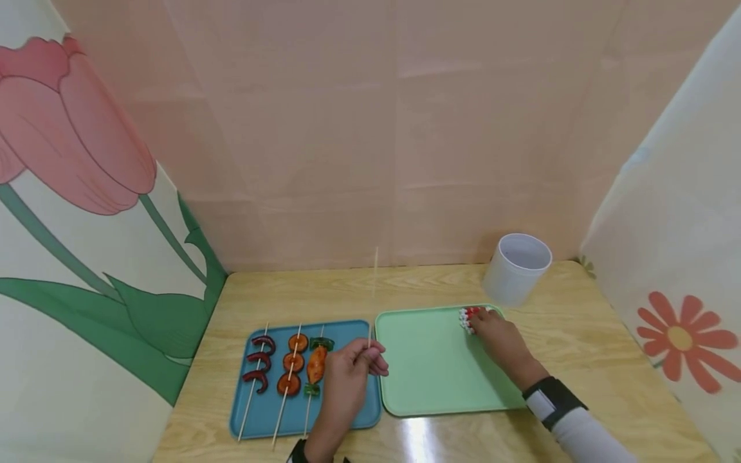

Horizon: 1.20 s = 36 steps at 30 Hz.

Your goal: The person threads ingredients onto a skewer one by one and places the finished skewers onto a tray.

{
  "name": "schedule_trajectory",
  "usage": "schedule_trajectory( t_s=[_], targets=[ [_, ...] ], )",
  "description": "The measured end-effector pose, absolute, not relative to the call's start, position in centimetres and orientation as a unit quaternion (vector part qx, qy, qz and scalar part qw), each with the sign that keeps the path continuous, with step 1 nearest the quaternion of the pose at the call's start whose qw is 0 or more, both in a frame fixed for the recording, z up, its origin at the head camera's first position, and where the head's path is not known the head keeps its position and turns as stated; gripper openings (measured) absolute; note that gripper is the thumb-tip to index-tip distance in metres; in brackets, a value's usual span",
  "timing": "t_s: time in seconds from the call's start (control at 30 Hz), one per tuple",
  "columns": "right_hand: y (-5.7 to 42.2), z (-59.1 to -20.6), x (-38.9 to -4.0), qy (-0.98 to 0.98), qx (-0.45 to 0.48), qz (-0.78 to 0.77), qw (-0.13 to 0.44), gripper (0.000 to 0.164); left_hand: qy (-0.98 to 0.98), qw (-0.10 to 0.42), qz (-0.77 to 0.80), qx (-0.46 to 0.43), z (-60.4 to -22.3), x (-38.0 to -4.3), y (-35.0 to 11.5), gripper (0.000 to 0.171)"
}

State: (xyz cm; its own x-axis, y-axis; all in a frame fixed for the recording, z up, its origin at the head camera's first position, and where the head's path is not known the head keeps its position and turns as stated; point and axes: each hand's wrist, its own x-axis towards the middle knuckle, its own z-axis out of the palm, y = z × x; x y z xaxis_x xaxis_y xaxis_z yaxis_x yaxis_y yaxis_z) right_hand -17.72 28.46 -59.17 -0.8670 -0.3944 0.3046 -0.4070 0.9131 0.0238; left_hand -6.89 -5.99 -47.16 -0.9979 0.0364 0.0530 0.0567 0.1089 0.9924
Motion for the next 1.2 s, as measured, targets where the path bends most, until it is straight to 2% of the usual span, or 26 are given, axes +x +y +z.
schedule_trajectory(
  t_s=[0.17,0.3,0.53,0.7,0.93,1.2],
  targets=[
    [28.4,-59.0,-17.6,-0.967,0.207,-0.001,0.150,0.005,-0.744,0.009,-0.667,-0.035,-47.0,-6.9,-6.0,0.018],
    [28.4,-58.1,-17.9,-0.971,0.192,0.035,0.138,0.015,-0.744,-0.002,-0.667,-0.034,-47.2,-6.9,-6.0,0.018],
    [26.5,-50.6,-18.3,-0.926,0.111,0.358,0.034,0.020,-0.744,-0.027,-0.667,-0.040,-47.9,-7.0,-6.0,0.017],
    [24.5,-45.5,-17.2,-0.851,0.099,0.516,-0.013,0.035,-0.763,-0.045,-0.642,-0.067,-48.6,-7.0,-5.8,0.016],
    [22.1,-41.4,-15.6,-0.778,0.152,0.609,-0.007,0.031,-0.798,-0.059,-0.590,-0.111,-49.2,-6.8,-5.6,0.017],
    [20.5,-40.0,-14.8,-0.757,0.175,0.629,0.011,0.026,-0.807,-0.053,-0.574,-0.130,-49.1,-6.6,-5.4,0.018]
  ],
)
